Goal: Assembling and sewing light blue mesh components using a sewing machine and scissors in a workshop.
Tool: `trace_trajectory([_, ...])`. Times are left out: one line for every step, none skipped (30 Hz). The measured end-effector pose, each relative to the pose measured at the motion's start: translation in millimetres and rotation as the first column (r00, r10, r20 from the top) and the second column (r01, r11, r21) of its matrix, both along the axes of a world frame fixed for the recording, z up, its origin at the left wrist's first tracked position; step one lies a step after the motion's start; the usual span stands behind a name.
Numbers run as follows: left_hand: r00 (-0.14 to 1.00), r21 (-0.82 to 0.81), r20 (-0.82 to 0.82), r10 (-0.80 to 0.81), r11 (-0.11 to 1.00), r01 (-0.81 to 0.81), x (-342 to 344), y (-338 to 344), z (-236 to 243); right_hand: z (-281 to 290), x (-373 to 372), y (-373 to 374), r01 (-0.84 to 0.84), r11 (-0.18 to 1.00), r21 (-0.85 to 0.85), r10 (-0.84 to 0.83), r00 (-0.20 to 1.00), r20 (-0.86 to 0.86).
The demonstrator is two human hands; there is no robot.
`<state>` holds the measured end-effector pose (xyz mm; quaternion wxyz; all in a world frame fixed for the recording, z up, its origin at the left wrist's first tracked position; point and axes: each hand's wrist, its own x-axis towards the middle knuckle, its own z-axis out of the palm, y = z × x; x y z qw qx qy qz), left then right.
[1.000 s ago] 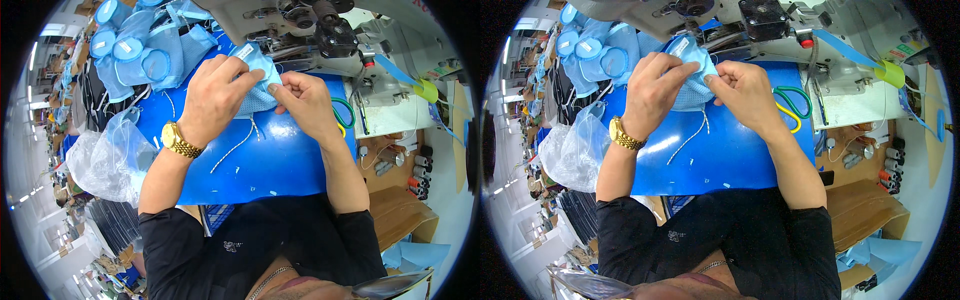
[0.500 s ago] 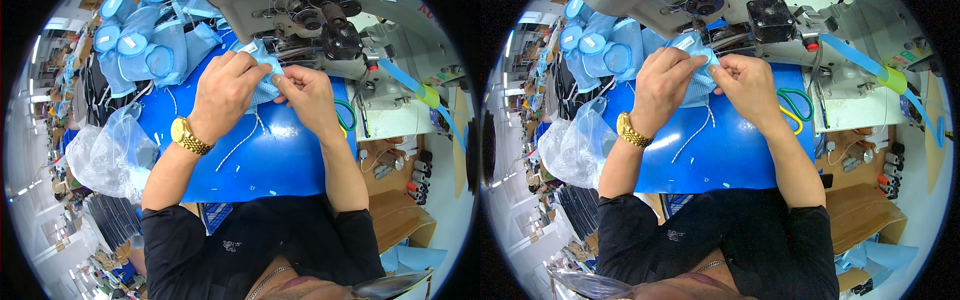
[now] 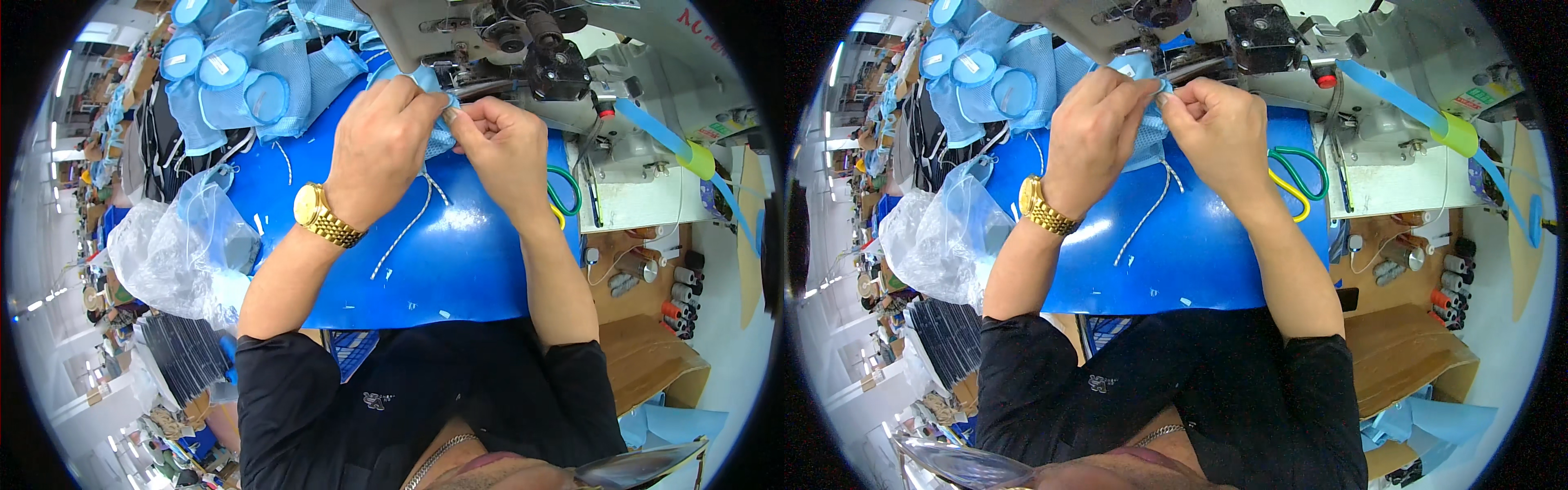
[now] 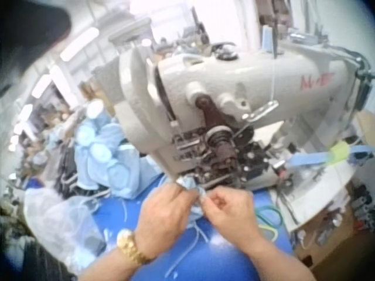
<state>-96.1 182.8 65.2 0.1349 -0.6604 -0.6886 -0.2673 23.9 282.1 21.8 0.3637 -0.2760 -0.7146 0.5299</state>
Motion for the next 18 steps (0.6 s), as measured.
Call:
trace_trajectory([0.997, 0.016, -0.079, 0.019, 1.000, -0.017, -0.6, -0.6, 4.8, 2.1, -0.2, 3.1, 0.001, 1.000, 0.000, -0.001, 1.000, -0.003])
trace_trajectory([0.988, 0.029, -0.151, 0.035, 0.999, -0.031, -0.6, -3.0, 7.8, 5.9, 2.5, 5.5, -0.038, 0.994, 0.106, 0.028, 0.996, 0.090])
trace_trajectory([0.983, 0.029, -0.182, 0.010, 1.000, -0.004, -5.3, -5.6, 9.1, 8.3, 5.0, 6.5, -0.086, 0.975, 0.205, 0.048, 0.982, 0.185])
trace_trajectory([0.984, 0.025, -0.178, 0.004, 1.000, 0.000, -9.7, -7.8, 7.4, 9.1, 6.0, 4.5, -0.083, 0.976, 0.201, 0.044, 0.981, 0.189])
trace_trajectory([0.981, 0.007, -0.185, -0.058, 0.998, 0.060, -15.0, -8.6, 6.1, 10.8, 4.0, 3.1, -0.096, 0.962, 0.256, 0.043, 0.978, 0.206])
trace_trajectory([0.974, -0.012, -0.192, -0.119, 0.993, 0.119, -18.1, -9.1, 6.1, 12.5, 2.9, 2.6, -0.111, 0.944, 0.310, 0.041, 0.974, 0.223])
trace_trajectory([0.968, -0.013, -0.217, -0.127, 0.992, 0.128, -19.6, -9.5, 7.0, 14.5, 3.3, 3.6, -0.130, 0.951, 0.279, 0.057, 0.965, 0.256])
trace_trajectory([0.968, -0.015, -0.216, -0.131, 0.991, 0.131, -18.4, -8.9, 8.9, 12.8, 5.4, 4.8, -0.127, 0.952, 0.277, 0.054, 0.965, 0.256])
trace_trajectory([0.965, -0.046, -0.223, -0.137, 0.991, 0.130, -16.6, -8.0, 12.1, 9.9, 7.4, 6.7, -0.126, 0.974, 0.189, 0.083, 0.972, 0.220])
trace_trajectory([0.963, -0.077, -0.230, -0.141, 0.989, 0.127, -15.0, -7.3, 13.6, 7.3, 8.1, 7.7, -0.128, 0.987, 0.099, 0.109, 0.977, 0.181])
trace_trajectory([0.963, -0.077, -0.230, -0.142, 0.989, 0.128, -13.4, -5.2, 12.2, 5.5, 7.4, 8.1, -0.127, 0.987, 0.099, 0.108, 0.977, 0.181])
trace_trajectory([0.962, -0.066, -0.241, -0.132, 0.991, 0.120, -11.3, -1.7, 9.7, 3.5, 6.5, 8.6, -0.099, 0.992, 0.075, 0.090, 0.989, 0.115])
trace_trajectory([0.960, -0.054, -0.251, -0.122, 0.992, 0.112, -9.7, 0.5, 8.3, 2.1, 6.2, 8.5, -0.072, 0.996, 0.049, 0.069, 0.996, 0.049])
trace_trajectory([0.967, -0.099, -0.233, -0.106, 0.991, 0.085, -7.6, 0.2, 10.9, 1.0, 5.4, 7.6, -0.071, 0.996, 0.051, 0.069, 0.997, 0.047])
trace_trajectory([0.966, -0.096, -0.235, -0.106, 0.992, 0.085, -7.6, 0.4, 12.4, 0.3, 4.7, 5.8, -0.050, 0.994, 0.097, 0.047, 0.998, 0.036])
trace_trajectory([0.967, -0.109, -0.232, -0.106, 0.991, 0.082, -8.3, 0.5, 13.7, 0.2, 3.7, 5.2, -0.028, 0.989, 0.142, 0.025, 0.999, 0.024])
trace_trajectory([0.969, -0.126, -0.223, -0.105, 0.989, 0.078, -8.0, -1.5, 14.2, 1.6, 3.6, 3.6, -0.030, 0.990, 0.140, 0.027, 0.999, 0.026])
trace_trajectory([0.970, -0.129, -0.221, -0.103, 0.989, 0.076, -7.6, -3.1, 14.2, 3.9, 3.8, 2.4, -0.023, 0.993, 0.118, 0.019, 0.999, 0.035])
